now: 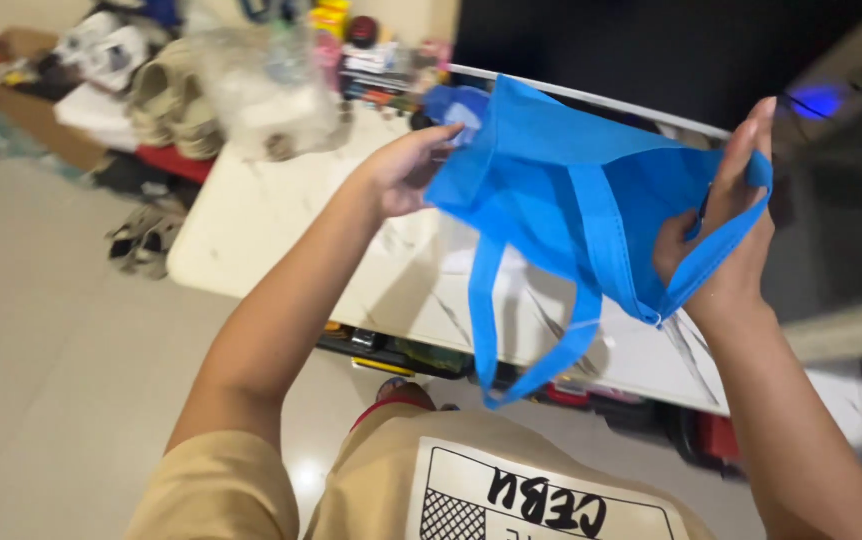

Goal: Packing several items, including a keyboard and clothing, into a reusable bag.

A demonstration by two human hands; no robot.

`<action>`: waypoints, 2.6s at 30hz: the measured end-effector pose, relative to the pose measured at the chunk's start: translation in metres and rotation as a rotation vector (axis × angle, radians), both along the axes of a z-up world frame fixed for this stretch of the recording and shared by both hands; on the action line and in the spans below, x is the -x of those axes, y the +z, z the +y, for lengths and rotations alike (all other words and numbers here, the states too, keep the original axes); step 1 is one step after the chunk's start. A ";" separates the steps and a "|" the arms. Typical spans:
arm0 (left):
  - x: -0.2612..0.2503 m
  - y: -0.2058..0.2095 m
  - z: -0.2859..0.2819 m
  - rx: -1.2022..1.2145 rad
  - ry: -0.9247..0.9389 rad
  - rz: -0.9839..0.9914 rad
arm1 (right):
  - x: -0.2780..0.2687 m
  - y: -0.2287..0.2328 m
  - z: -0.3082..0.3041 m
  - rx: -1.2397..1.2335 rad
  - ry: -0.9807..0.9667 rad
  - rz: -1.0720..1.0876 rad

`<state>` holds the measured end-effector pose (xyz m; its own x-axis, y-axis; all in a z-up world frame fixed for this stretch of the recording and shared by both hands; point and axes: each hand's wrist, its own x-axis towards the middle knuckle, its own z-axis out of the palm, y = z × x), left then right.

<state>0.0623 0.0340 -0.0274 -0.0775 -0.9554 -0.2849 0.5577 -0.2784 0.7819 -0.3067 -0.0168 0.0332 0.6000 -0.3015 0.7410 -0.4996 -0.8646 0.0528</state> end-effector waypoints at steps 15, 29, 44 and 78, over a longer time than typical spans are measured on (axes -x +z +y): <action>-0.246 0.010 0.049 0.358 0.560 0.257 | -0.253 0.060 -0.046 -0.047 0.659 -0.095; -0.430 -0.025 0.135 0.390 0.991 0.215 | -0.491 0.027 -0.016 0.188 0.746 -0.055; -0.500 -0.024 0.113 0.141 0.953 0.325 | -0.575 -0.068 -0.135 -0.697 0.818 -0.209; -0.377 0.048 0.070 0.426 0.700 -0.007 | -0.403 -0.115 -0.106 -1.865 0.844 -0.416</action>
